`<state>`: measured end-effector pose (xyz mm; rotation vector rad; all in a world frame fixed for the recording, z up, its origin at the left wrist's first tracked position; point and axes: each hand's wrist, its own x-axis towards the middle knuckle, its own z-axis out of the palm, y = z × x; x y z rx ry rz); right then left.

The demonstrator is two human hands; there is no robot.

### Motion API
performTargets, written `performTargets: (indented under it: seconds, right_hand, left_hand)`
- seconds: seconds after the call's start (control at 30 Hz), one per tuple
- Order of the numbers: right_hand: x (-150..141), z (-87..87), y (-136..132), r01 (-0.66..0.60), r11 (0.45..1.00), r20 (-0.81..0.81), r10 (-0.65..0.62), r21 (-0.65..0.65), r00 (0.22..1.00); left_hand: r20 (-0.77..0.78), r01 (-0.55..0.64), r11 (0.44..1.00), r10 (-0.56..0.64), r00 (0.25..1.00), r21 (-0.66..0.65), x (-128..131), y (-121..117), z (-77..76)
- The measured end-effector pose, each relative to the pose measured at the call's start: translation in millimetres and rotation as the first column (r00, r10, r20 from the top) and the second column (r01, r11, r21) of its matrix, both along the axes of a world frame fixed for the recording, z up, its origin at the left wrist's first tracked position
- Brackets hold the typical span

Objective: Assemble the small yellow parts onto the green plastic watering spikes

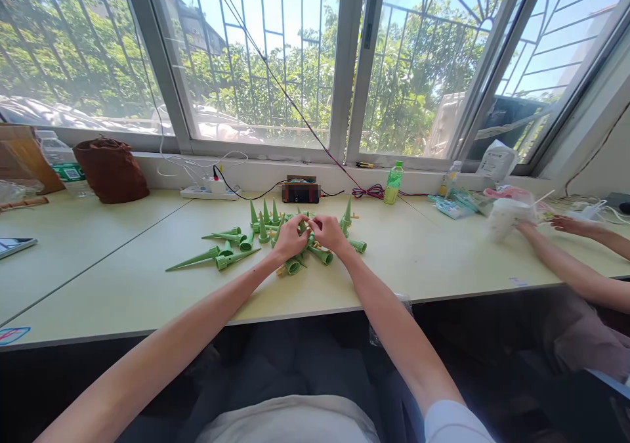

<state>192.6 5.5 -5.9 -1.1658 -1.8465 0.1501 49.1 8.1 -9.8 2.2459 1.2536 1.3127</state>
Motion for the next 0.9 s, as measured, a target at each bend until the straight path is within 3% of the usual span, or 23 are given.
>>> performTargets:
  seconds: [0.9]
  right_hand:
    - [-0.7, 0.5, -1.4, -0.006, 1.0, 0.037, 0.007, -0.017, 0.999]
  left_hand:
    - [-0.029, 0.0, 1.0, -0.001, 1.0, -0.02, 1.3, -2.5, 0.1]
